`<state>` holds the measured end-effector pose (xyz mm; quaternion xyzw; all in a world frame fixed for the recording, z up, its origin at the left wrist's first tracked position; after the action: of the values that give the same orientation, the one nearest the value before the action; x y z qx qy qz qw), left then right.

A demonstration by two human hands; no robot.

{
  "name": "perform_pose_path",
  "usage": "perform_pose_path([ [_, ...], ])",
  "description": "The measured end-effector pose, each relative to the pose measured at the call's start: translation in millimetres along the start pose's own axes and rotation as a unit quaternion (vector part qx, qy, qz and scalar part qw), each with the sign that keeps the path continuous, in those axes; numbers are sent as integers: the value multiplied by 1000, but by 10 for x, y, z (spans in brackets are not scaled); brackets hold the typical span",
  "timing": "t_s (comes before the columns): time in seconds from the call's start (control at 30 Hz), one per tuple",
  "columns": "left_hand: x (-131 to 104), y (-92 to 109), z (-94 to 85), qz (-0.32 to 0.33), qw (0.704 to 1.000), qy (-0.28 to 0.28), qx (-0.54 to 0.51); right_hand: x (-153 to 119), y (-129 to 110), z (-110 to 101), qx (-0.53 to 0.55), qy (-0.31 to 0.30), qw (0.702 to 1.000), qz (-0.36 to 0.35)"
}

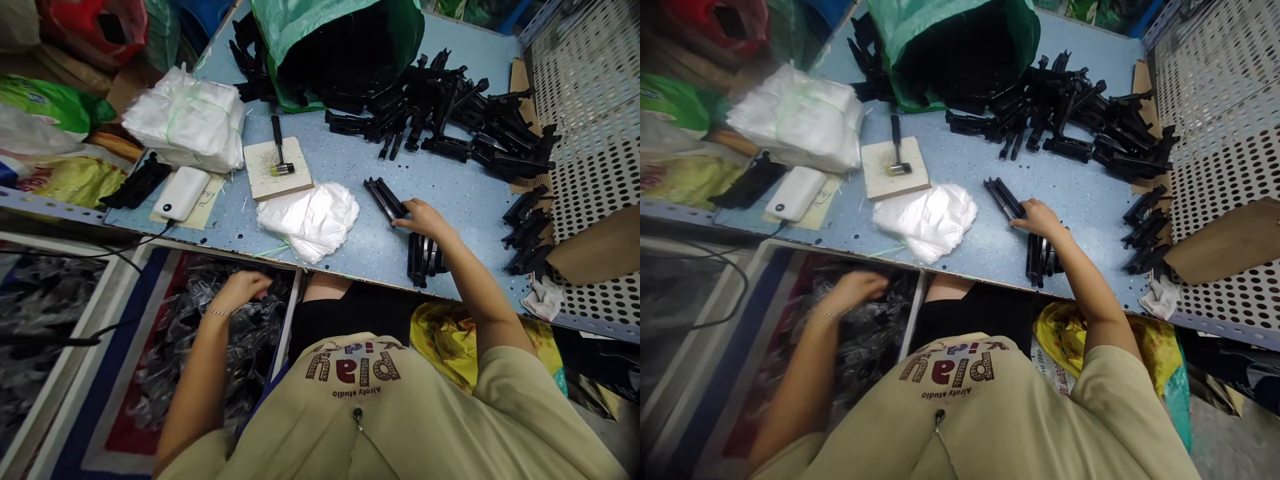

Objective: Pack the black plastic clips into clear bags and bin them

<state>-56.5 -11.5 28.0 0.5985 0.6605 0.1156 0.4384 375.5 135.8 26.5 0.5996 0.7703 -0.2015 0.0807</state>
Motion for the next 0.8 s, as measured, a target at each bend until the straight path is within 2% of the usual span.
perform_pose_path([
  [0.07, 369, 343, 168, 49, 999, -1, 12, -22, -103, 24, -8, 12, 999, 49],
  [0.1, 564, 599, 224, 100, 994, 31, 30, -27, -154, 28, -10, 26, 997, 67],
  [0.13, 743, 846, 249, 140, 985, 89, 53, -28, -196, 33, -11, 43, 996, 82],
  [0.17, 911, 1043, 284, 154, 975, 139, 73, -23, -224, 42, -10, 55, 994, 95],
  [0.2, 1078, 1189, 363, 156, 973, 149, 85, -12, -236, 51, -9, 65, 992, 107],
  [0.23, 1221, 1266, 419, 146, 974, 154, 78, 5, -233, 57, -7, 73, 991, 116],
  [0.3, 1412, 1275, 466, 128, 980, 146, 40, 47, -189, 48, 9, 85, 988, 132],
  [0.37, 1485, 1138, 401, 114, 983, 141, -22, 91, -133, 30, 95, 94, 981, 140],
  [0.4, 1498, 1042, 350, 107, 983, 135, -68, 115, -129, 38, 181, 92, 970, 134],
  [0.43, 1507, 941, 304, 97, 980, 123, -124, 142, -163, 56, 293, 87, 945, 117],
  [0.47, 1513, 853, 274, 89, 972, 107, -187, 170, -244, 77, 414, 79, 902, 90],
  [0.57, 1537, 738, 266, 76, 935, 60, -341, 244, -710, 116, 702, 48, 711, -9],
  [0.6, 1546, 740, 275, 75, 929, 57, -358, 270, -896, 130, 757, 36, 652, -31],
  [0.67, 1562, 766, 296, 76, 931, 65, -352, 343, -1264, 187, 827, 7, 559, -52],
  [0.73, 1556, 791, 305, 77, 942, 87, -316, 446, -1568, 265, 867, -15, 495, -54],
  [0.8, 1501, 783, 258, 75, 950, 128, -274, 559, -1745, 360, 885, -18, 464, -40],
])
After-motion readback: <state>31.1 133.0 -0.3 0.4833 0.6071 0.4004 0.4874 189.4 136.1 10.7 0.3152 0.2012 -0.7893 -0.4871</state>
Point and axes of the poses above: each hand's wrist, its own x-axis towards the middle knuckle, its own z-axis out of the palm, y = z × x, the point moved 8 cm from there along x, towards the middle knuckle, and after that the axes turned 5 degrees about -y, right-handed, at the moved point
